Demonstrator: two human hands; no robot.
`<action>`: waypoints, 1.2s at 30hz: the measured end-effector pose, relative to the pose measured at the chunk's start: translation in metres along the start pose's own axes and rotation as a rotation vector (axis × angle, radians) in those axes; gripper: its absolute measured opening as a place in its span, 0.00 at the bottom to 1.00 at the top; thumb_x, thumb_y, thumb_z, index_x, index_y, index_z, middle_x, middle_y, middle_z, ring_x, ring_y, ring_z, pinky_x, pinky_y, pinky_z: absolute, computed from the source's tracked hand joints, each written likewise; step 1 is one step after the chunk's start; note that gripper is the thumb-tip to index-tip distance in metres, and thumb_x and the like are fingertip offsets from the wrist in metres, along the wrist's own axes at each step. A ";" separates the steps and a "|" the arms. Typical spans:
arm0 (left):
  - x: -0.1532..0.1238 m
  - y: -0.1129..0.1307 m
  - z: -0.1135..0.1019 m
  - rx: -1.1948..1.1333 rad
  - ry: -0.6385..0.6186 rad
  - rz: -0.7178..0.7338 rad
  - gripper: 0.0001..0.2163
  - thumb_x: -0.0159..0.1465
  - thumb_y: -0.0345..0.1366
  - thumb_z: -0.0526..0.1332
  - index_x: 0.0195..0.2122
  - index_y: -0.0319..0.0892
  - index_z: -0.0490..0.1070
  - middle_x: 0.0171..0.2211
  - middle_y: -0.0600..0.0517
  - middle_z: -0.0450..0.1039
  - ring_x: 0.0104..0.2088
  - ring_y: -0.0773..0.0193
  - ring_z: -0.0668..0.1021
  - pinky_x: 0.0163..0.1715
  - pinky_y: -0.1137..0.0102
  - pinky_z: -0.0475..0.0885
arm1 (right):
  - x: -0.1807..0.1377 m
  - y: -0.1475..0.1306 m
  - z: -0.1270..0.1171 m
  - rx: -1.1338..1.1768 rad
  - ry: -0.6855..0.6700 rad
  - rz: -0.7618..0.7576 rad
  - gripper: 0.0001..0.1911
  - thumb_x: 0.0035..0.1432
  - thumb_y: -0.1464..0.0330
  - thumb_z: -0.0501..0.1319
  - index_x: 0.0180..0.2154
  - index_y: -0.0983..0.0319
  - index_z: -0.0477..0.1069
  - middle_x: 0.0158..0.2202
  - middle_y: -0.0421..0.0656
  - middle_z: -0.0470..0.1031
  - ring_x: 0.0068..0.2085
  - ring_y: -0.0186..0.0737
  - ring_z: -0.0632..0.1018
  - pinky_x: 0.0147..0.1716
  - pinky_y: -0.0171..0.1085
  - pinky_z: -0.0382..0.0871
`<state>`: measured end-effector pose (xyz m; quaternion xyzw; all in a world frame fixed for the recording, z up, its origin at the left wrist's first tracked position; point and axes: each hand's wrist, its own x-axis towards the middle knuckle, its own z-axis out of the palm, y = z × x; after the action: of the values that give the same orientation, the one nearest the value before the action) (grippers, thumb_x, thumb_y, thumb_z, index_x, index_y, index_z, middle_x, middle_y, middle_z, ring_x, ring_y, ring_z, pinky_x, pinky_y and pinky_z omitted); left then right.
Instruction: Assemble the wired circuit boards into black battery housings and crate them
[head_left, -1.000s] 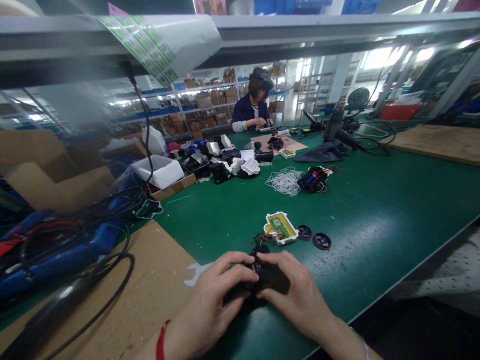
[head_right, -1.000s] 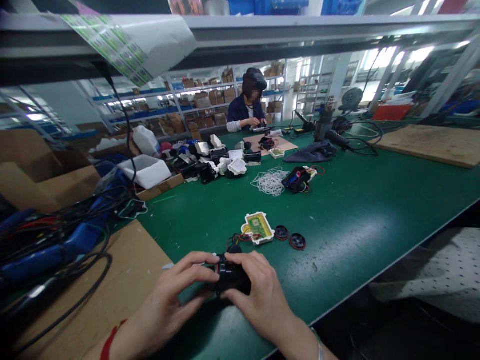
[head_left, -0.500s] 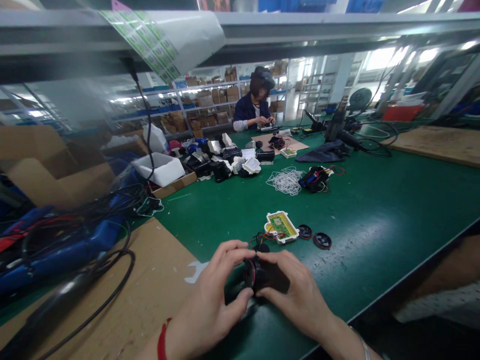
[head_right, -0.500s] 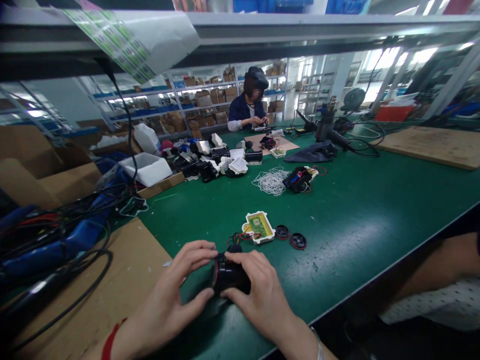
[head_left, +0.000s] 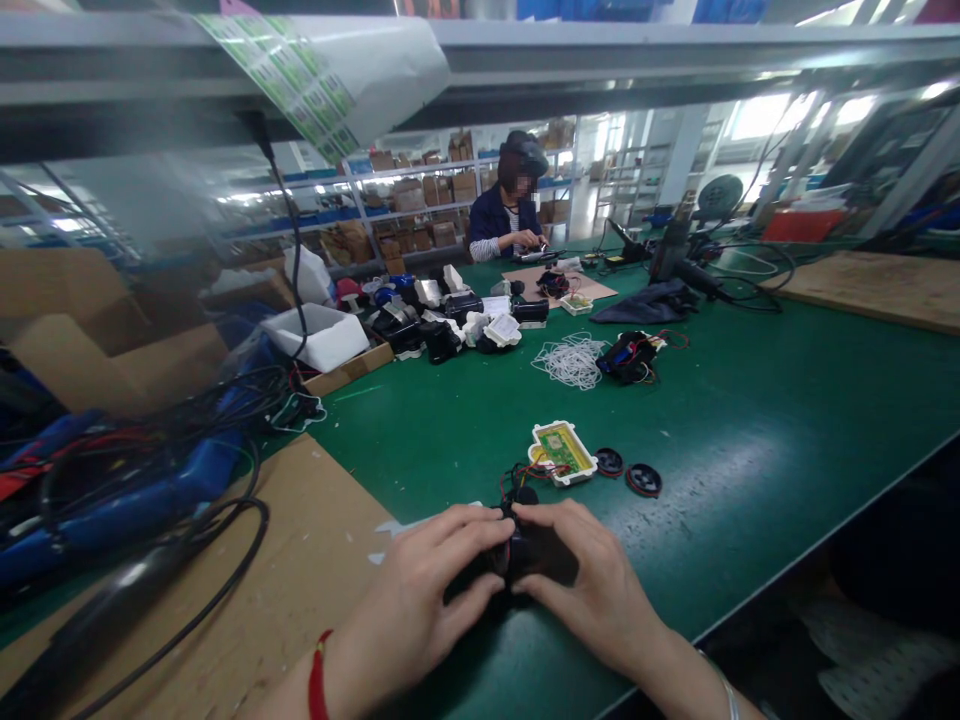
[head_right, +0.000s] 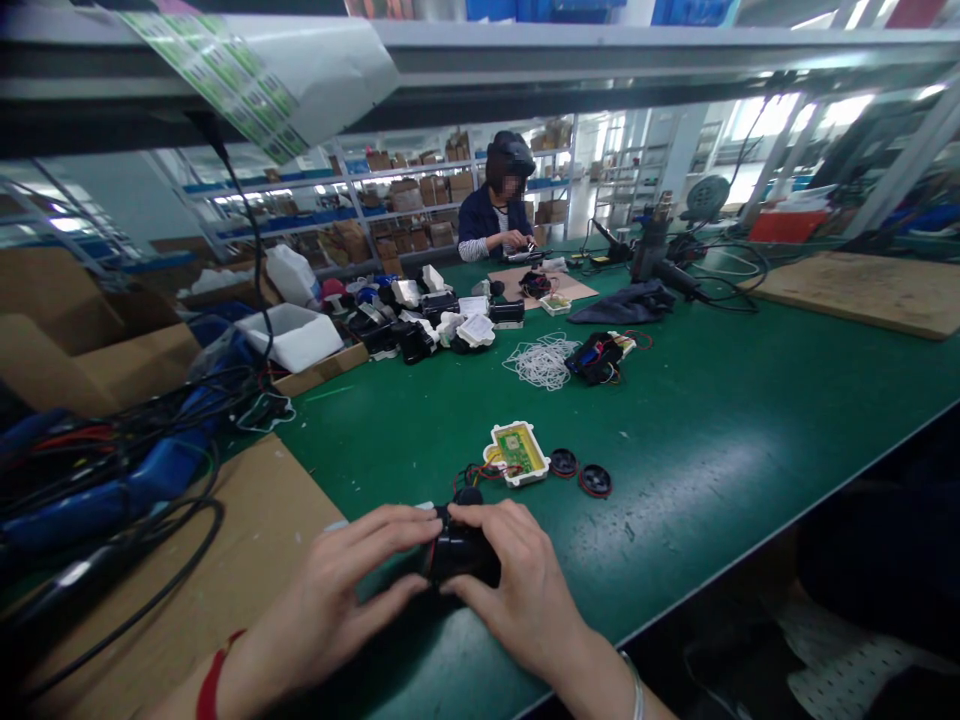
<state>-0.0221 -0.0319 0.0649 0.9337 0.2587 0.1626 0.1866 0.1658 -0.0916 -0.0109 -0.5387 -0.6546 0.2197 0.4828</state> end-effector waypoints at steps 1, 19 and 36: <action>0.000 0.000 0.000 -0.003 0.003 -0.033 0.16 0.61 0.31 0.60 0.50 0.48 0.66 0.47 0.51 0.72 0.46 0.65 0.75 0.46 0.70 0.72 | 0.000 0.000 0.000 -0.004 -0.002 -0.006 0.28 0.46 0.75 0.68 0.50 0.57 0.65 0.44 0.41 0.74 0.45 0.42 0.73 0.44 0.42 0.68; 0.003 0.003 0.001 -0.131 0.011 -0.188 0.11 0.63 0.38 0.59 0.46 0.47 0.68 0.38 0.51 0.71 0.37 0.65 0.74 0.37 0.69 0.73 | 0.000 0.000 0.001 -0.029 -0.009 0.005 0.28 0.46 0.75 0.68 0.49 0.56 0.66 0.44 0.41 0.74 0.45 0.42 0.72 0.45 0.42 0.67; -0.001 -0.002 0.006 -0.097 -0.007 -0.031 0.12 0.64 0.31 0.56 0.49 0.48 0.64 0.46 0.50 0.67 0.45 0.64 0.72 0.45 0.68 0.70 | -0.002 0.000 0.001 -0.013 -0.022 0.020 0.29 0.45 0.75 0.69 0.49 0.55 0.65 0.44 0.40 0.74 0.45 0.41 0.72 0.44 0.40 0.67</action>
<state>-0.0211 -0.0326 0.0583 0.9200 0.2643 0.1687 0.2350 0.1647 -0.0931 -0.0121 -0.5459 -0.6558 0.2261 0.4699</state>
